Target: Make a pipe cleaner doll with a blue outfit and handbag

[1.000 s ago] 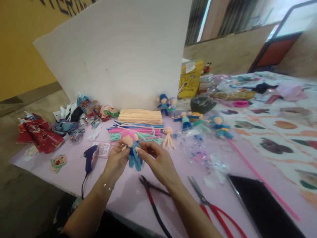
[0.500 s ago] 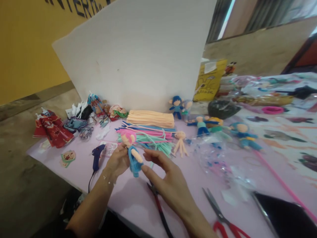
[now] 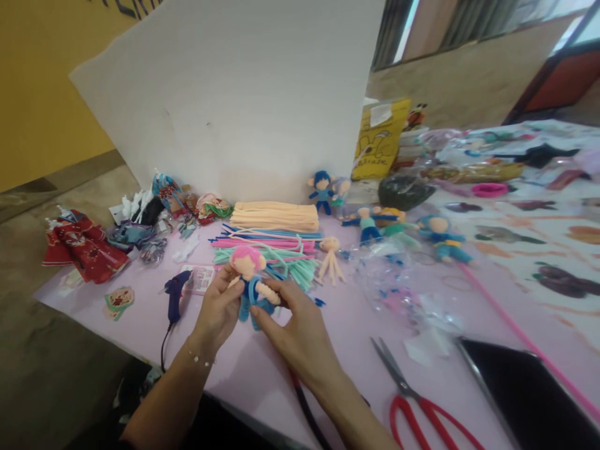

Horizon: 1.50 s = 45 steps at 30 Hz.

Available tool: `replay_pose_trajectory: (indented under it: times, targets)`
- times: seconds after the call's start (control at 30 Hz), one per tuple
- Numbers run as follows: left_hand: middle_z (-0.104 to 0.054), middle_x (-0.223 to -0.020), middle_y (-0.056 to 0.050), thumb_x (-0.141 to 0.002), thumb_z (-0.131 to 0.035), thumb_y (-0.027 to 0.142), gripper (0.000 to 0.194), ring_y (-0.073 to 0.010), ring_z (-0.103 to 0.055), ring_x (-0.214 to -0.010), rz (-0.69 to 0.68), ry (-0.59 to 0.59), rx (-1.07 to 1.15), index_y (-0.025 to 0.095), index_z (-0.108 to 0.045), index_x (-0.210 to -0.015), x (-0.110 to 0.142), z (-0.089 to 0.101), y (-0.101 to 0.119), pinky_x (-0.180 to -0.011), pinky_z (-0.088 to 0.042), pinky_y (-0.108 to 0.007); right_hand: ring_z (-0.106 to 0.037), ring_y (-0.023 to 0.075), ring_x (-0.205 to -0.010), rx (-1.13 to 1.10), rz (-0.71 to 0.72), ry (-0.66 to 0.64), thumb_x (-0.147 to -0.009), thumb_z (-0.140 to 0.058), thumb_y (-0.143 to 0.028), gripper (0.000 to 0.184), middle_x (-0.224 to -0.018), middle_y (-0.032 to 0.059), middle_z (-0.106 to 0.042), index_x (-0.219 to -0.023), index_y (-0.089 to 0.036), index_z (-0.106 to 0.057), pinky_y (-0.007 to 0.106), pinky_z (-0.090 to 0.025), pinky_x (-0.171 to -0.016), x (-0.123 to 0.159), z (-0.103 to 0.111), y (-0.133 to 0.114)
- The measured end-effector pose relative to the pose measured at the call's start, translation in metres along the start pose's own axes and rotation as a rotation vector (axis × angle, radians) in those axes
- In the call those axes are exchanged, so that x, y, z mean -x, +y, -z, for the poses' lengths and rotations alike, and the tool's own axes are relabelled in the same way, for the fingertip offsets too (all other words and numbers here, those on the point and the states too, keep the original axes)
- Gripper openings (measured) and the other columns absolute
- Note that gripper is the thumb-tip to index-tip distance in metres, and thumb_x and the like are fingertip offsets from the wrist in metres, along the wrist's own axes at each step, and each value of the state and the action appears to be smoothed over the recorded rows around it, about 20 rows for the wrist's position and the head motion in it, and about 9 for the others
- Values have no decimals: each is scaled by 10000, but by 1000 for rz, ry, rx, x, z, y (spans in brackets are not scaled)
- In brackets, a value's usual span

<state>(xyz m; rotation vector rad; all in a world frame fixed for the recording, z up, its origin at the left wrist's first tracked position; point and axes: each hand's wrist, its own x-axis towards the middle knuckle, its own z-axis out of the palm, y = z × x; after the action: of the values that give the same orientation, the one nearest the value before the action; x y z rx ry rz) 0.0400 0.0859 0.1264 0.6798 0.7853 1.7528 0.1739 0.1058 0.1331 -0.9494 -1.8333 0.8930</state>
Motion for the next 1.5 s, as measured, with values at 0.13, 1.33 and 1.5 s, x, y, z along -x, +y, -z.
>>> replay_pose_trajectory:
  times: [0.13,1.33,1.5]
  targets:
    - [-628,-763,22,-474,-892,263,445,-106,-585,-685,17,4,-6,188,-602,-804,0,2,-3,-664,-457,-224,-658,232,-812,1,9,-30,-734,-620,-335,221,-877,29,-709,-927,-235,-662,370,-526,-771,0,1,0]
    - [-604,-740,27,-535,-841,231,475,-120,-582,-637,270,105,91,182,-590,-936,16,49,-18,-661,-447,-265,-672,259,-825,137,-50,49,-779,-606,-455,207,-861,54,-714,-837,-269,-674,372,-552,-744,32,23,27]
    - [-605,-698,18,-548,-855,287,416,-122,-579,-622,325,65,127,176,-585,-844,20,57,-19,-627,-436,-248,-627,199,-623,98,-36,5,-844,-531,-436,245,-689,25,-661,-686,-270,-616,273,-497,-508,44,17,23]
